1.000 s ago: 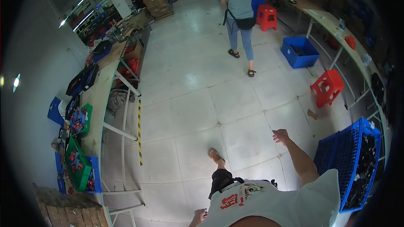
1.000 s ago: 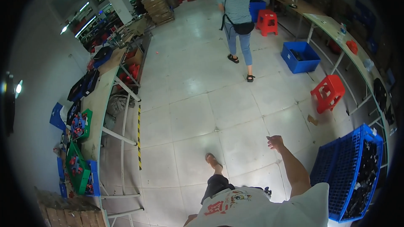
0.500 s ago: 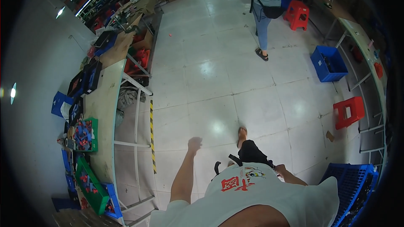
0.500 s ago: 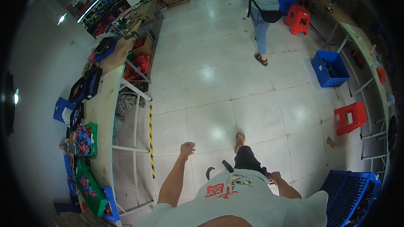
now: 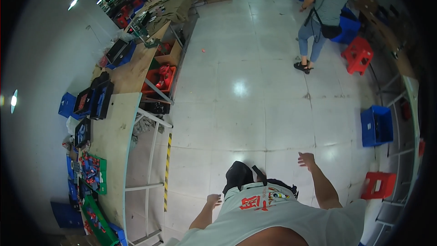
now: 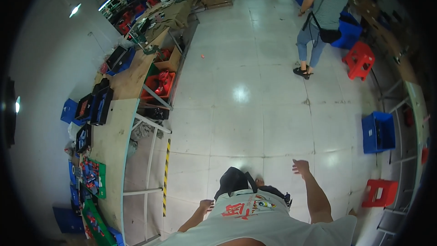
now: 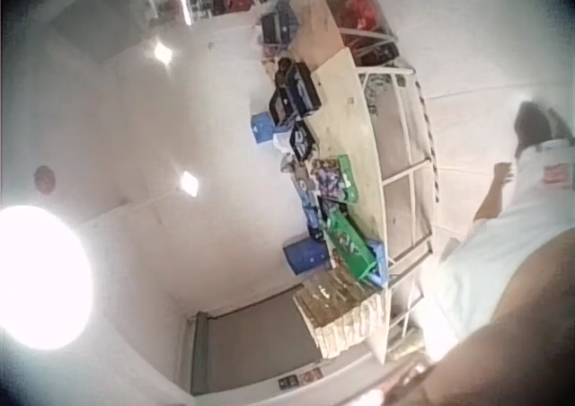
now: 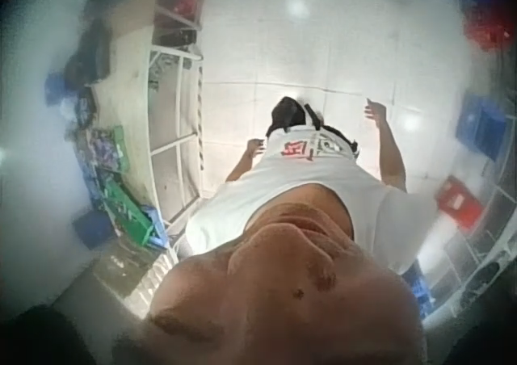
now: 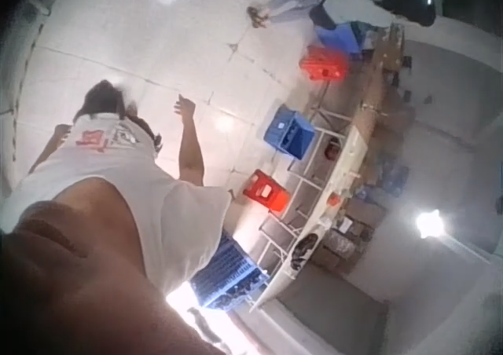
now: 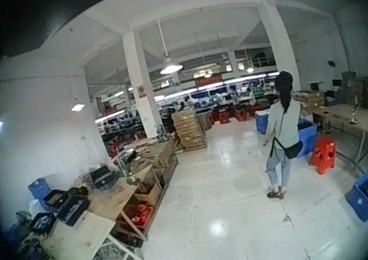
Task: The person walks outside to talk with coworkers, returns to the workstation, and assembles toy cars by fitting parts together by hand and driving screws with an electric screwdriver.
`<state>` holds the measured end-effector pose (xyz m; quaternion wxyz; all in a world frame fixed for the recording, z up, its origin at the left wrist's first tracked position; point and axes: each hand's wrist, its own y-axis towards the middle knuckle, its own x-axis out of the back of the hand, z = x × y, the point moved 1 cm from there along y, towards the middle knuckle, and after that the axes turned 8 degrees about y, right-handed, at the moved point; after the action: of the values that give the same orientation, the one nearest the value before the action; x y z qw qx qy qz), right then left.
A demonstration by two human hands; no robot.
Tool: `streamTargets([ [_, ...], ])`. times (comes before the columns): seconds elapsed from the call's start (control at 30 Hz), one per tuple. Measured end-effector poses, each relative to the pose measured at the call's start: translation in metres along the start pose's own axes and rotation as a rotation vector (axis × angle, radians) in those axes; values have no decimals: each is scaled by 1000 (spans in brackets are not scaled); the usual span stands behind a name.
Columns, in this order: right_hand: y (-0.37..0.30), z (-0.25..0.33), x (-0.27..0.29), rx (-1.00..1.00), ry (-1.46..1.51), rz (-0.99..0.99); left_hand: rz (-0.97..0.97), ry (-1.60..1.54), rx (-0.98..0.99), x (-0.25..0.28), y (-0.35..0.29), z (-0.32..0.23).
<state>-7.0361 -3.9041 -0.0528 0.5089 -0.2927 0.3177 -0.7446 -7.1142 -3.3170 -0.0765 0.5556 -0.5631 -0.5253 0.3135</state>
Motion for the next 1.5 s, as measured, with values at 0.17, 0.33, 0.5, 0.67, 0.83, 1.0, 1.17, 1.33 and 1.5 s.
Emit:
streamTargets([
  [0.17,103,198,-74,203,25,22,112,3,114,26,72,-91],
  [0.33,202,199,-72,-195,105,111,26,93,1,47,139,-362],
  [0.5,232,273,-162,-268,25,53,-132,515,-483,123,205,-622],
  [0.67,403,175,-131,-79,-316,-42,-89,309,-775,95,169,-938],
  [0.83,506,322,-117,-28,-650,-44,-12,187,-582,81,210,-1067],
  [1.0,592,647,-128,-229,146,-56,-42,406,-404,75,241,-1117],
  [1.17,708,952,-134,173,109,-106,-155,-121,-245,93,255,-1207],
  [1.33,748,1260,-179,745,297,-188,-358,-338,-616,146,300,-1448],
  [1.5,641,1557,-214,1523,255,-213,-315,-438,-1488,184,81,-1866],
])
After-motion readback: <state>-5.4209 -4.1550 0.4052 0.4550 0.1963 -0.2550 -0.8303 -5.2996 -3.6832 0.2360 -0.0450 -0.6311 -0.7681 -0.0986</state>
